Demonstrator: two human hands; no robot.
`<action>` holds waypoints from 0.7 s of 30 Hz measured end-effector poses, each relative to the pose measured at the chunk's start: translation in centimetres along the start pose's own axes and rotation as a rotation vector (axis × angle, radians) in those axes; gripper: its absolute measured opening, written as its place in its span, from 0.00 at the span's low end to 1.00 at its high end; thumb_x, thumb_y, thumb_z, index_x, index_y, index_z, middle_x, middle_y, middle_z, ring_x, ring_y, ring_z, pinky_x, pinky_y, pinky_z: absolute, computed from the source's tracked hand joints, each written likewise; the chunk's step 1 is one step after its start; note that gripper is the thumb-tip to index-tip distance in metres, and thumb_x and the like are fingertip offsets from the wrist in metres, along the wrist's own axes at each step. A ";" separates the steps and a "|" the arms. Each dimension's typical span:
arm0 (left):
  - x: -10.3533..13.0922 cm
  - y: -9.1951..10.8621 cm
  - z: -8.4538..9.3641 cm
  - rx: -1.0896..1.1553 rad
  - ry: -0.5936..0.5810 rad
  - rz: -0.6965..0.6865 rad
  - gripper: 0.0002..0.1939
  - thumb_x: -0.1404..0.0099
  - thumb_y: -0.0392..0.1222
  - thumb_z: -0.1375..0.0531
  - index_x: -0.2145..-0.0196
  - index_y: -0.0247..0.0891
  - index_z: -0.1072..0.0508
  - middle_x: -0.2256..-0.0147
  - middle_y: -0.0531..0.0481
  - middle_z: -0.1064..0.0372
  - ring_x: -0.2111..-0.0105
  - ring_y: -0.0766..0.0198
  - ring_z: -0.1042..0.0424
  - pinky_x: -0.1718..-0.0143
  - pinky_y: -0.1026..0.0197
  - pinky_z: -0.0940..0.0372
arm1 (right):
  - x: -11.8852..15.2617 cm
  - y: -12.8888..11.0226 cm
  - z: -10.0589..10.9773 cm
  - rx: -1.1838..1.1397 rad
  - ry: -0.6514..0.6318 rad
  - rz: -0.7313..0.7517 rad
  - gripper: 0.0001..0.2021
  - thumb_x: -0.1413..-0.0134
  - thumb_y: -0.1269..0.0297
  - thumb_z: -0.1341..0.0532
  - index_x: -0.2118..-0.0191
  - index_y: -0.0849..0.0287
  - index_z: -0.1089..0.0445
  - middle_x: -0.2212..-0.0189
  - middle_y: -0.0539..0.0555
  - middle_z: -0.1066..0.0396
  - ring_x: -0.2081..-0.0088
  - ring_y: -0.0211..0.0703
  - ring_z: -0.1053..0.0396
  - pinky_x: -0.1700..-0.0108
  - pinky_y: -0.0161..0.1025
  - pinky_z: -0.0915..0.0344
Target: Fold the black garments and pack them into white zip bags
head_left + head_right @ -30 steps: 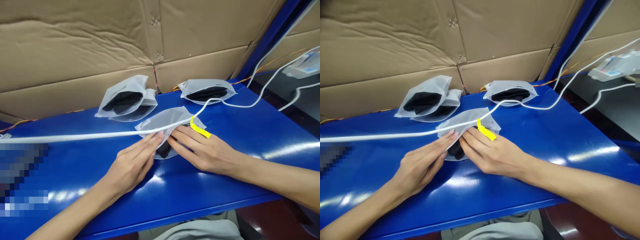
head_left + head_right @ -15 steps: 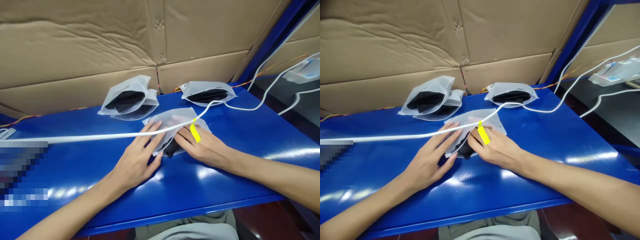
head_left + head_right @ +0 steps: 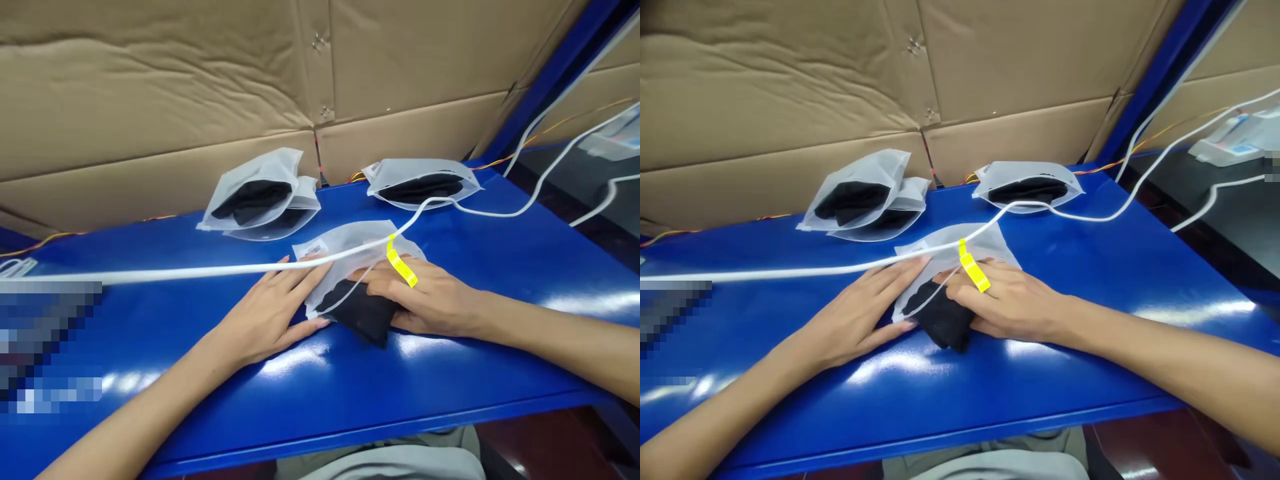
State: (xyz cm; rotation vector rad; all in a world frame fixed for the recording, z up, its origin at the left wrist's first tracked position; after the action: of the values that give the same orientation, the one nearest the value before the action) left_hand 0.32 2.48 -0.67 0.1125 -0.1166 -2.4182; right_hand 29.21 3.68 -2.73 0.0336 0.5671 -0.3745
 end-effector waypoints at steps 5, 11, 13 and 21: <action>0.0 -1.3 0.3 -0.045 -0.012 -0.068 0.35 0.17 0.58 0.53 0.22 0.40 0.51 0.28 0.38 0.38 0.29 0.49 0.35 0.24 0.39 0.48 | 0.1 0.4 0.3 -0.043 -0.017 0.074 0.10 0.31 0.74 0.44 0.50 0.59 0.27 0.41 0.63 0.22 0.43 0.48 0.24 0.45 0.45 0.26; 0.1 -1.0 0.3 -0.141 0.007 -0.084 0.32 0.16 0.54 0.54 0.24 0.35 0.45 0.31 0.37 0.33 0.32 0.49 0.30 0.23 0.35 0.50 | 0.2 0.8 0.5 -0.035 -0.044 0.111 0.15 0.40 0.74 0.46 0.51 0.59 0.27 0.43 0.63 0.21 0.48 0.50 0.25 0.50 0.48 0.29; 0.1 -0.7 0.3 -0.167 0.019 -0.093 0.30 0.16 0.52 0.54 0.25 0.34 0.43 0.31 0.36 0.32 0.32 0.49 0.30 0.23 0.36 0.49 | 0.1 0.6 0.8 -0.016 -0.047 0.149 0.15 0.39 0.71 0.46 0.50 0.60 0.26 0.43 0.64 0.22 0.48 0.52 0.26 0.51 0.48 0.31; 0.3 -0.5 -0.1 -0.215 -0.024 -0.117 0.28 0.18 0.36 0.55 0.25 0.32 0.42 0.31 0.32 0.34 0.30 0.48 0.33 0.26 0.33 0.45 | 0.0 -0.8 0.8 0.158 -0.009 0.184 0.22 0.31 0.73 0.36 0.35 0.51 0.27 0.36 0.57 0.26 0.45 0.51 0.28 0.47 0.47 0.32</action>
State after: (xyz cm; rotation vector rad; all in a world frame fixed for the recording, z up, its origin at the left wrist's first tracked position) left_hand -0.20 2.70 -0.84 -0.0077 0.1433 -2.5316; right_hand 29.34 2.83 -2.04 0.2346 0.5198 -0.2397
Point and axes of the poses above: each hand's wrist, its own x-axis away from the middle knuckle, its own z-axis out of the back of the hand, y = z × x, the point moved 1 cm from there along -x, towards the middle knuckle
